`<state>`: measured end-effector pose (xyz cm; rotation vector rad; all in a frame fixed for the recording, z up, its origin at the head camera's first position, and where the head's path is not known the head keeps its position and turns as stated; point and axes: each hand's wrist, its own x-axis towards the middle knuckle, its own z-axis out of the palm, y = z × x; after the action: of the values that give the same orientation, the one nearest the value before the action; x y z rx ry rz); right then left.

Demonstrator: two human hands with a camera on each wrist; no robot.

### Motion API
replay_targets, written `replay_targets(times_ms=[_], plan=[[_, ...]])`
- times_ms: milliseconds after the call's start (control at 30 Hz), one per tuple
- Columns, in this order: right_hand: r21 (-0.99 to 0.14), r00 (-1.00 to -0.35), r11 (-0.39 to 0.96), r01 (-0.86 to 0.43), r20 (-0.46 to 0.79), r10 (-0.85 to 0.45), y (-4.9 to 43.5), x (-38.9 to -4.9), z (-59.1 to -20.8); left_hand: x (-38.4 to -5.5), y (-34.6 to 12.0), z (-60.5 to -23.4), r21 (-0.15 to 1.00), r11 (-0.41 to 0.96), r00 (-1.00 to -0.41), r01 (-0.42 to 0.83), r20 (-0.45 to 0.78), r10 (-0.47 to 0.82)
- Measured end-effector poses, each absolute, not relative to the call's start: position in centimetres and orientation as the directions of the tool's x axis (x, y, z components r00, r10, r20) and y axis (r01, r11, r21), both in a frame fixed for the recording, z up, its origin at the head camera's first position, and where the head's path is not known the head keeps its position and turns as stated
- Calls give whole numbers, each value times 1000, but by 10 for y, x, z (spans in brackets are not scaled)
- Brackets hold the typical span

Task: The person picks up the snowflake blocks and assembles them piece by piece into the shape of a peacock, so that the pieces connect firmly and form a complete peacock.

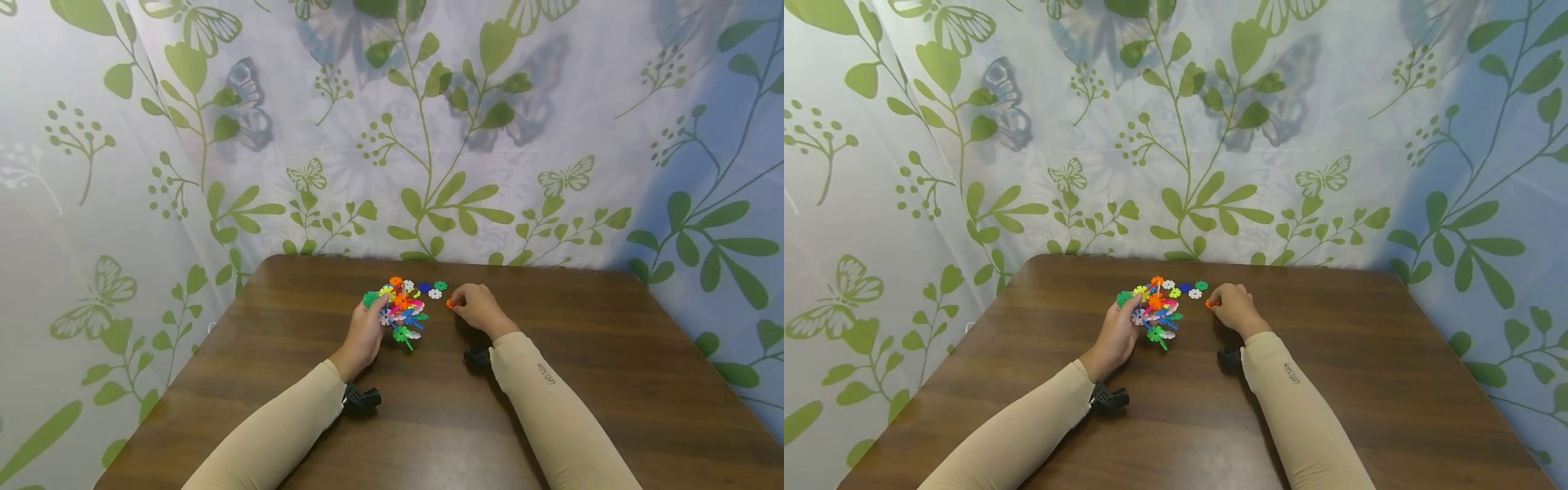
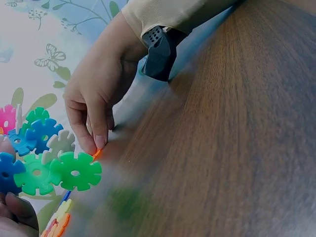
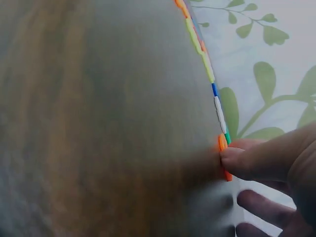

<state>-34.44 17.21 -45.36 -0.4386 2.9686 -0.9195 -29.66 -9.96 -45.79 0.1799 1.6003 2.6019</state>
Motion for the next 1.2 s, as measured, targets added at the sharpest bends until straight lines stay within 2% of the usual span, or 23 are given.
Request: replay_targets(times_ms=[200, 400, 500, 733, 867, 1000, 1200], plan=[[-623, -964, 744, -243, 71, -255, 172, -351, -455, -298, -100, -461, 905, -424, -984, 0, 76, 163], [-677, -945, 660, -325, 212, -248, 172, -352, -449, -298, -101, -462, 916, -401, -981, 3, 81, 176], [-719, -927, 586, -374, 265, -267, 168, -350, -438, -298, -101, -462, 920, -393, -981, 13, 87, 172], [-806, -896, 419, -418, 289, -339, 157, -338, -399, -298, -99, -462, 937, -348, -981, 36, 99, 164], [-808, -854, 345, -477, 333, -401, 153, -324, -381, -292, -96, -463, 946, -318, -977, 64, 124, 174], [-795, -783, 257, -549, 383, -489, 147, -311, -367, -285, -94, -463, 957, -278, -974, 81, 135, 180], [-763, -711, 221, -607, 398, -579, 138, -295, -358, -276, -89, -463, 970, -198, -964, 141, 180, 194]])
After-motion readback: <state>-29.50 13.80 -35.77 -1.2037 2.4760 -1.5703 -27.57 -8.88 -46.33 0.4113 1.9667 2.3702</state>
